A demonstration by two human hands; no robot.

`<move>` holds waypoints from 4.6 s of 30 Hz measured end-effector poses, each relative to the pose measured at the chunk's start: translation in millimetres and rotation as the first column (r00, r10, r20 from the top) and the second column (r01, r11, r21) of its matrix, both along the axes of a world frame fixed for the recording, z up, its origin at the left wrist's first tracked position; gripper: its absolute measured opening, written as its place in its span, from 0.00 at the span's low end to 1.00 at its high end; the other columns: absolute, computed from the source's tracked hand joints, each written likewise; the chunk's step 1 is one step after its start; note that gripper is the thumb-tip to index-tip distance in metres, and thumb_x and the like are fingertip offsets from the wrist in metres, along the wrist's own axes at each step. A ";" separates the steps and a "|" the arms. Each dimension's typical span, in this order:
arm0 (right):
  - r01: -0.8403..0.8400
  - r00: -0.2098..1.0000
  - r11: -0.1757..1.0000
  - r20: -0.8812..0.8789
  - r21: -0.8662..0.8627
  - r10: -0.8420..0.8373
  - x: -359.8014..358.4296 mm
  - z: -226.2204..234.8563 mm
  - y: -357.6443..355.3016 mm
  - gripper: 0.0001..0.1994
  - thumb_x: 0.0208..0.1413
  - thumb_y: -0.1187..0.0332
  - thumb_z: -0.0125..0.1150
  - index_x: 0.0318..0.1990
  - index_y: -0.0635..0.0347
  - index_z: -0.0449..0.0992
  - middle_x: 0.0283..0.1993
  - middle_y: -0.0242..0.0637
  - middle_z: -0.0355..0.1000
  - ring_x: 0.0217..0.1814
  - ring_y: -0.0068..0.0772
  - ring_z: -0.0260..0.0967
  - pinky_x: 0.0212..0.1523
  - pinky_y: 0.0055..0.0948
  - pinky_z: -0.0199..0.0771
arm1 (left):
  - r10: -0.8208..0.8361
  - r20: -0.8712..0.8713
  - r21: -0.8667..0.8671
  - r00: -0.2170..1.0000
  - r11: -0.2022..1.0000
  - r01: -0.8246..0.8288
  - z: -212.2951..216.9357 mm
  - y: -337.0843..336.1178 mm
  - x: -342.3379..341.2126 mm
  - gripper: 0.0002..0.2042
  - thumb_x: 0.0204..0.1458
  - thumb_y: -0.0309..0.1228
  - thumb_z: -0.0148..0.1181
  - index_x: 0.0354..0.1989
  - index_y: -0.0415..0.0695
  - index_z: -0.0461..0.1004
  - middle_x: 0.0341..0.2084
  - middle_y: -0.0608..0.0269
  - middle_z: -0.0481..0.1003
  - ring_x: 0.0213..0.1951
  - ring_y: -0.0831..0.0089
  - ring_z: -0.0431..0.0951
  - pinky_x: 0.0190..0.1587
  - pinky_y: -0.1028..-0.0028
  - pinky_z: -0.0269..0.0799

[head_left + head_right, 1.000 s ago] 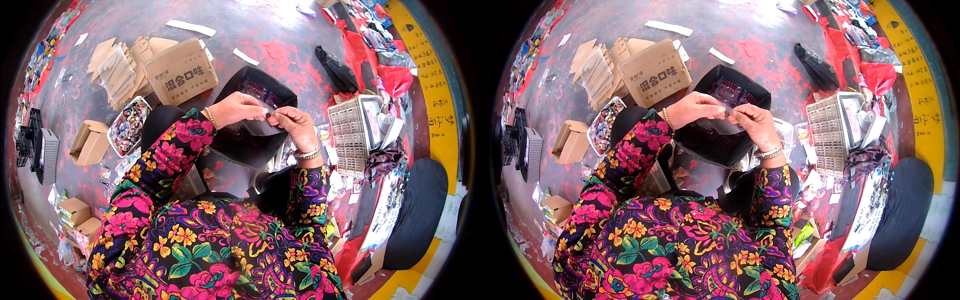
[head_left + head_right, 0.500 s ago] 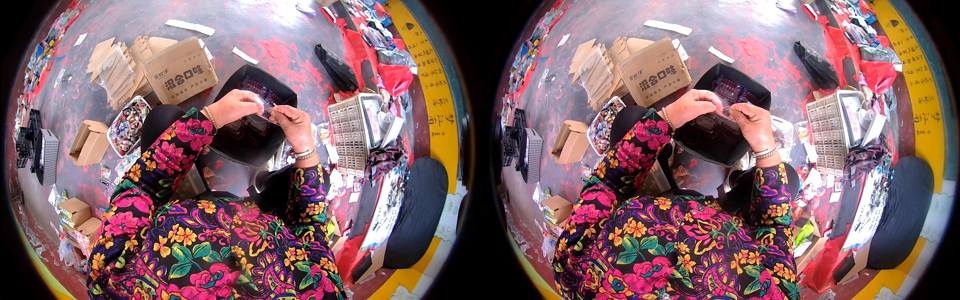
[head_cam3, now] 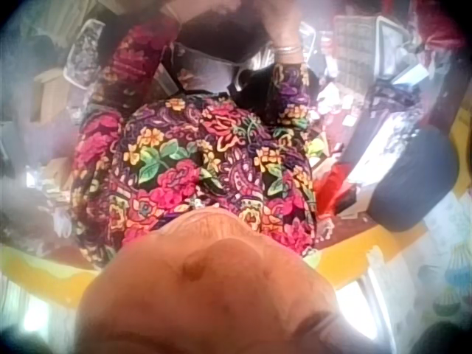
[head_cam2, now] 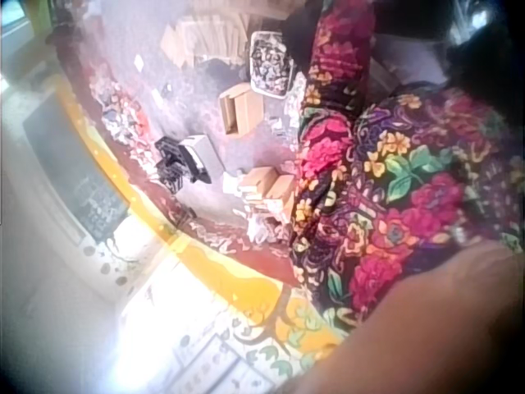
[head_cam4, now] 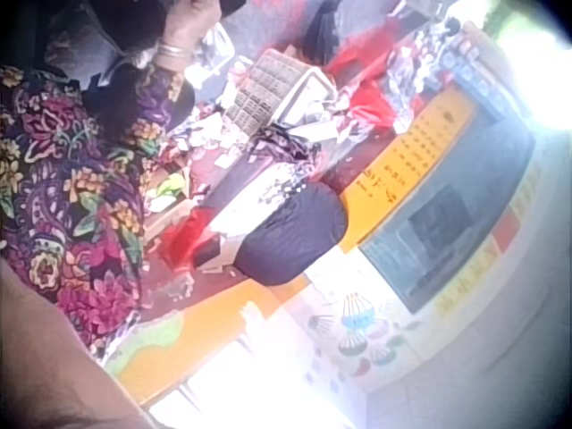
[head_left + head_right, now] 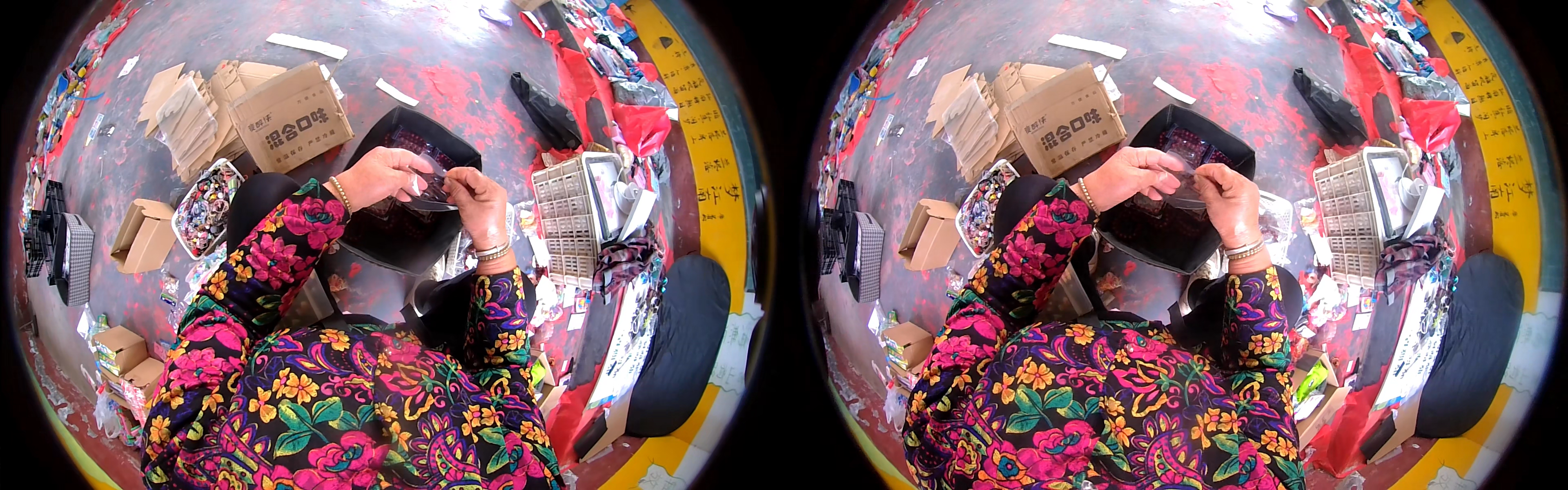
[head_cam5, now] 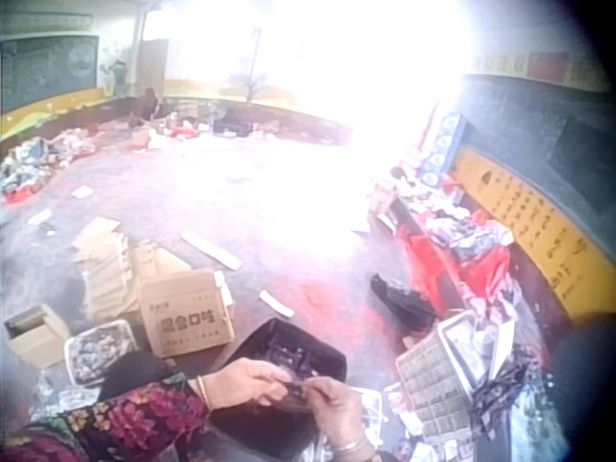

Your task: The person sits on the floor and repeatedly picks up red beaded bracelets from a black container. They place each bracelet into a clear plastic bag, seal the bag, and set it aside on the floor.

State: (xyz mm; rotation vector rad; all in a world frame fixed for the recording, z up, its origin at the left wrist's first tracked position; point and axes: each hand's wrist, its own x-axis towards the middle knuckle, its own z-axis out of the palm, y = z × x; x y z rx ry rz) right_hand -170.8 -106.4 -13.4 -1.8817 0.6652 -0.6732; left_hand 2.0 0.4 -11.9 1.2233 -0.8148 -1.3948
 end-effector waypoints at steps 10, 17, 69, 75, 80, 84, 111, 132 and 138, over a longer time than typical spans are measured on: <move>-0.148 0.988 0.958 -0.015 0.244 0.156 -3.5 5.1 -7.9 0.03 0.45 0.79 0.61 0.29 0.64 0.75 0.30 0.28 0.69 0.33 0.17 0.65 0.36 0.16 0.66 | -0.051 -0.020 0.025 0.999 0.998 0.051 0.6 -0.1 2.7 0.09 0.54 0.28 0.51 0.42 0.40 0.71 0.35 0.63 0.75 0.39 0.78 0.75 0.40 0.77 0.72; -0.265 0.963 0.929 0.024 0.259 0.269 -5.4 7.0 -8.3 0.05 0.45 0.78 0.61 0.32 0.65 0.77 0.34 0.31 0.70 0.38 0.20 0.66 0.38 0.19 0.67 | -0.031 0.016 -0.021 0.999 0.999 0.032 0.8 0.3 1.0 0.09 0.54 0.28 0.50 0.42 0.41 0.71 0.35 0.64 0.75 0.40 0.78 0.75 0.39 0.78 0.73; -0.236 0.964 0.855 -0.225 -0.463 0.145 -11.7 13.2 -8.8 0.06 0.43 0.77 0.59 0.31 0.59 0.76 0.40 0.42 0.72 0.44 0.43 0.69 0.42 0.31 0.70 | 0.174 0.369 -0.186 0.913 0.976 -0.111 -2.9 -7.0 1.0 0.19 0.49 0.32 0.60 0.47 0.34 0.69 0.43 0.58 0.72 0.38 0.80 0.72 0.36 0.81 0.69; -0.343 0.931 0.651 -0.335 -0.677 0.142 -0.2 11.9 -1.4 0.06 0.40 0.73 0.58 0.29 0.53 0.76 0.52 0.41 0.67 0.58 0.42 0.61 0.50 0.37 0.63 | 0.026 0.426 -0.160 0.905 0.986 0.047 -19.8 -11.4 -3.5 0.12 0.48 0.32 0.59 0.36 0.34 0.75 0.25 0.65 0.73 0.28 0.83 0.71 0.29 0.82 0.67; -0.286 0.950 0.599 -0.305 -0.748 0.073 5.3 18.7 5.5 0.07 0.37 0.73 0.59 0.28 0.50 0.77 0.58 0.39 0.63 0.61 0.39 0.58 0.51 0.35 0.61 | -0.027 0.258 0.114 0.966 0.993 -0.002 -16.2 -10.1 0.3 0.13 0.49 0.34 0.56 0.37 0.38 0.75 0.26 0.68 0.72 0.28 0.83 0.70 0.25 0.82 0.67; -0.257 0.960 0.555 -0.274 -0.791 0.055 9.4 16.9 8.2 0.07 0.36 0.72 0.60 0.27 0.50 0.77 0.60 0.39 0.61 0.63 0.39 0.57 0.52 0.34 0.60 | 0.051 -0.006 0.214 0.999 0.976 -0.049 -18.1 -7.8 1.6 0.13 0.49 0.33 0.54 0.41 0.40 0.73 0.34 0.67 0.72 0.34 0.81 0.71 0.31 0.77 0.70; -0.169 0.985 0.684 -0.134 -0.709 0.105 19.3 2.5 8.3 0.06 0.37 0.72 0.64 0.27 0.53 0.79 0.60 0.50 0.59 0.64 0.50 0.53 0.58 0.35 0.59 | 0.233 0.062 0.029 0.970 0.971 -0.236 -22.8 -11.5 5.0 0.14 0.53 0.35 0.50 0.39 0.36 0.73 0.35 0.60 0.75 0.40 0.74 0.74 0.44 0.72 0.69; -0.121 0.728 0.991 -0.684 -0.050 0.055 16.8 -240.2 -5.5 0.10 0.41 0.70 0.53 0.31 0.53 0.80 0.34 0.43 0.75 0.38 0.43 0.73 0.43 0.33 0.71 | 0.466 -0.175 -0.086 0.867 0.871 -0.485 -1.4 -0.5 11.7 0.12 0.57 0.33 0.46 0.40 0.36 0.70 0.39 0.56 0.74 0.44 0.69 0.74 0.49 0.73 0.66; -0.726 0.161 0.656 -0.877 0.205 0.453 23.5 -256.1 77.3 0.22 0.48 0.74 0.47 0.53 0.50 0.69 0.58 0.39 0.62 0.58 0.41 0.62 0.55 0.35 0.65 | 0.594 -0.149 -0.057 0.790 0.793 -0.607 18.8 7.1 4.9 0.13 0.57 0.32 0.45 0.41 0.34 0.69 0.40 0.54 0.74 0.45 0.67 0.73 0.50 0.72 0.66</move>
